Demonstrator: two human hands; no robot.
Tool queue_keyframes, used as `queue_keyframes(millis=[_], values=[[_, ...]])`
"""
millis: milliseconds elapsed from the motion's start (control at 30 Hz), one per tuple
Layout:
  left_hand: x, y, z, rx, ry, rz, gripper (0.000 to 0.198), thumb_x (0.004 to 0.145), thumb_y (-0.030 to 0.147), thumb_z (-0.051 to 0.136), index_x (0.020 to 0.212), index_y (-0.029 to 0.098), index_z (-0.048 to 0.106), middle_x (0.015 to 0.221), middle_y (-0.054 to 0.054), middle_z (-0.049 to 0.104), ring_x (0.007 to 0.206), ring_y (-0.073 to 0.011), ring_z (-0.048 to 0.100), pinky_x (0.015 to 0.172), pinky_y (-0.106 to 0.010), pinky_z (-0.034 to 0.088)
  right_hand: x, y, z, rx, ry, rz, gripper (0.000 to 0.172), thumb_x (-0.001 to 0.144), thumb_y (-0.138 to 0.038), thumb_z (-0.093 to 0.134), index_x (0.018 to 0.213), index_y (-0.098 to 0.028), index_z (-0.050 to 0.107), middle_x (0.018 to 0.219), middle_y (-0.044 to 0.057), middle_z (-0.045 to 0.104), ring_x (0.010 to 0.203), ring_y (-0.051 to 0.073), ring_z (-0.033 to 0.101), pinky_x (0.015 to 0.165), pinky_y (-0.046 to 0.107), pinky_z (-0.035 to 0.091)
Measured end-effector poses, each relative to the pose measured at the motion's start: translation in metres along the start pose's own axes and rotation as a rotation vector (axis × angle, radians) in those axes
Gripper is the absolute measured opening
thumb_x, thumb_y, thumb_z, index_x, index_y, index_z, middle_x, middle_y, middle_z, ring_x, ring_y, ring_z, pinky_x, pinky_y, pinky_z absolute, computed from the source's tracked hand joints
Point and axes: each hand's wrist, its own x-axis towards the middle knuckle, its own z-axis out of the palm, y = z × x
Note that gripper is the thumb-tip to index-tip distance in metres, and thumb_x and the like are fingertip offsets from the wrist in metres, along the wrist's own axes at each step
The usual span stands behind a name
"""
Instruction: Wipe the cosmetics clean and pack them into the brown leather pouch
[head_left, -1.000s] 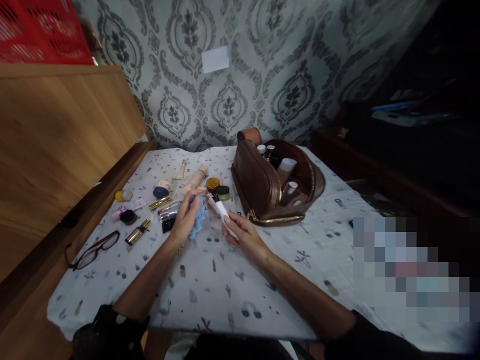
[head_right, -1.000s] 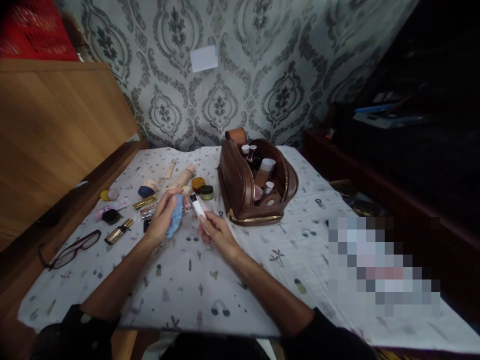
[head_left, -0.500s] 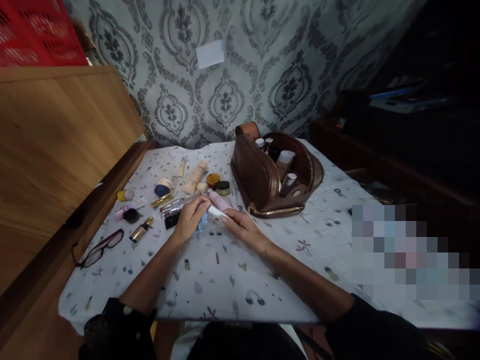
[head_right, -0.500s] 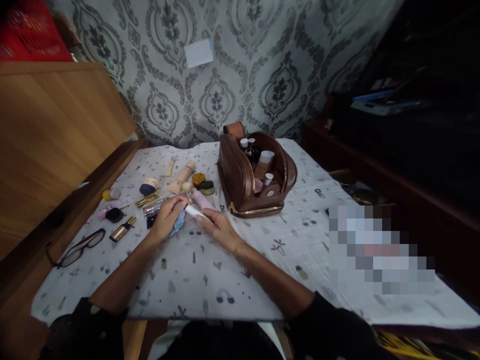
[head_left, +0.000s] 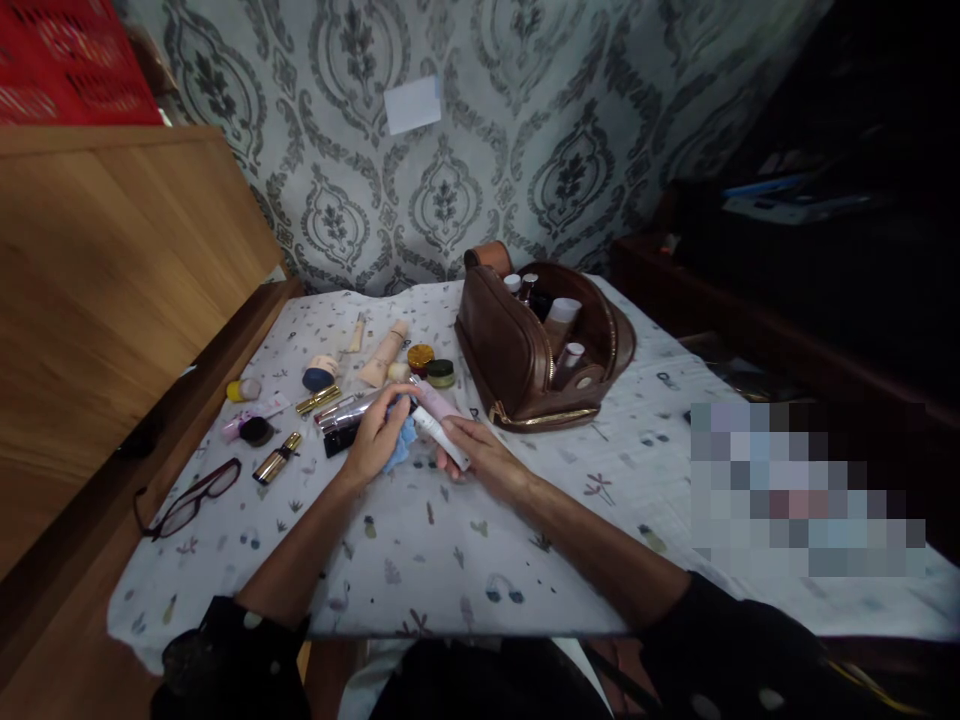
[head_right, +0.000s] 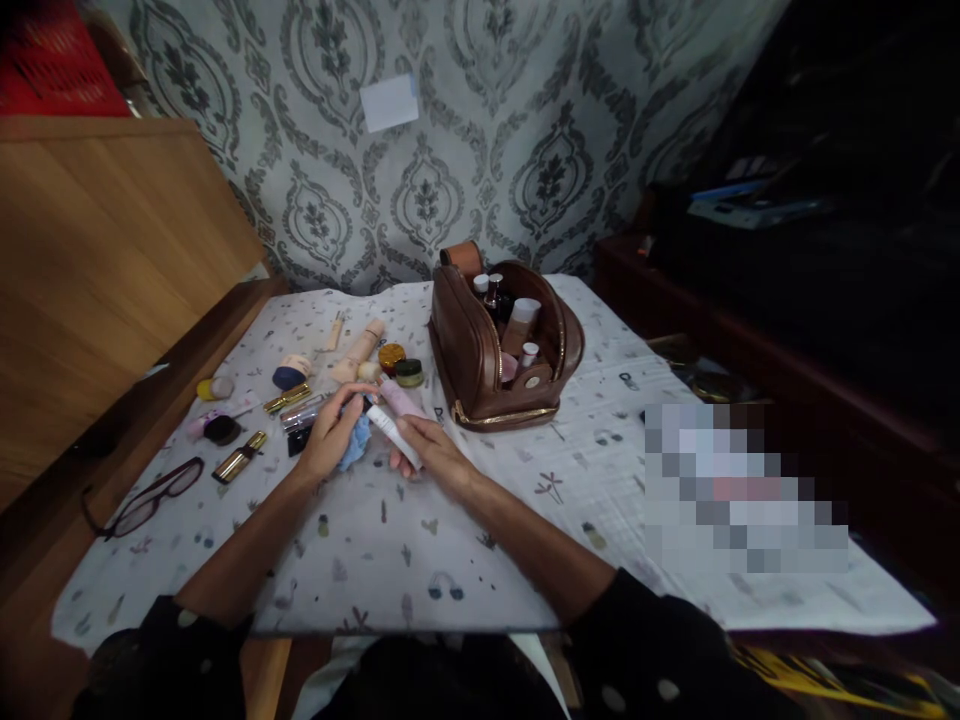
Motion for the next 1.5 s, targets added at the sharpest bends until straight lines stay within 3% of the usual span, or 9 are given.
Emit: queue_keyframes(millis=[67,167,333,500,867,1100,1300,1400,1500], values=[[-0.003,0.000,0.006,-0.156,0.033,-0.031,0.041,0.089,0.056,0.057,0.114,0.024,0.060,0.052,0.009,0.046,0.034,-0.0051,0.033,0.032,-0.016,0.025,-0.002,-0.003,0.003,0.056,0.014,0.000,0.049,0.077,-0.065,0.065,0.083,-0.017,0.057,0.061,-0.002,0.059,0.044,0.008,0.042,0.039,0.021,0.024],[-0.006,0.000,0.016,-0.391,-0.006,-0.084,0.046,0.083,0.052,0.068,0.118,0.025,0.057,0.065,0.006,0.059,0.039,-0.0058,0.048,0.037,-0.016,0.038,-0.005,-0.007,0.007,0.102,0.002,-0.003,0.048,0.076,-0.064,0.067,0.078,-0.017,0.056,0.061,-0.002,0.056,0.044,0.006,0.037,0.039,0.020,0.018],[-0.006,-0.005,0.022,-0.492,-0.083,-0.141,0.042,0.076,0.042,0.077,0.109,0.022,0.060,0.087,0.000,0.069,0.046,-0.0076,0.059,0.046,-0.021,0.049,-0.002,-0.004,0.009,0.092,0.037,0.001,0.050,0.073,-0.065,0.069,0.080,-0.018,0.053,0.064,-0.003,0.057,0.047,0.007,0.042,0.039,0.019,0.022],[-0.001,-0.014,0.018,-0.418,0.081,-0.100,0.039,0.074,0.045,0.078,0.100,0.019,0.064,0.077,0.001,0.069,0.061,-0.0104,0.065,0.057,-0.018,0.051,0.004,0.006,0.006,-0.007,0.066,-0.076,0.051,0.062,-0.054,0.083,0.081,-0.019,0.051,0.061,-0.006,0.057,0.047,0.007,0.047,0.043,0.019,0.033],[-0.001,-0.004,0.010,-0.121,0.101,-0.043,0.049,0.082,0.066,0.059,0.083,0.017,0.063,0.072,-0.003,0.069,0.060,-0.0132,0.063,0.049,-0.020,0.049,-0.003,0.001,0.010,-0.069,0.011,-0.079,0.041,0.072,-0.056,0.076,0.078,-0.017,0.062,0.073,0.001,0.065,0.056,0.011,0.057,0.048,0.022,0.039],[-0.007,-0.009,0.018,-0.264,-0.095,-0.097,0.052,0.084,0.058,0.063,0.119,0.020,0.057,0.082,-0.001,0.068,0.047,-0.0075,0.053,0.043,-0.018,0.045,0.001,0.006,0.009,0.108,-0.017,0.012,0.046,0.067,-0.058,0.079,0.080,-0.016,0.064,0.069,-0.001,0.065,0.063,0.012,0.062,0.065,0.025,0.050],[-0.003,0.000,0.011,-0.008,-0.062,0.011,0.039,0.085,0.054,0.061,0.098,0.017,0.064,0.077,0.000,0.063,0.065,-0.0105,0.056,0.058,-0.019,0.047,0.002,0.005,0.005,-0.109,0.086,-0.103,0.047,0.070,-0.059,0.075,0.084,-0.016,0.066,0.077,0.001,0.065,0.070,0.013,0.060,0.066,0.027,0.051],[-0.004,0.005,0.009,0.104,-0.221,-0.012,0.038,0.086,0.053,0.060,0.090,0.016,0.065,0.073,0.000,0.063,0.065,-0.0126,0.057,0.057,-0.020,0.045,0.002,0.005,0.000,-0.220,0.208,-0.244,0.045,0.075,-0.058,0.071,0.098,-0.019,0.066,0.076,0.000,0.063,0.066,0.013,0.056,0.058,0.025,0.046],[-0.006,0.007,0.009,0.104,-0.372,-0.101,0.038,0.087,0.053,0.059,0.089,0.015,0.064,0.064,0.000,0.062,0.055,-0.0127,0.056,0.049,-0.020,0.040,0.004,0.006,-0.006,-0.268,0.234,-0.343,0.045,0.078,-0.057,0.069,0.103,-0.020,0.067,0.078,0.001,0.063,0.067,0.014,0.055,0.063,0.027,0.046]])
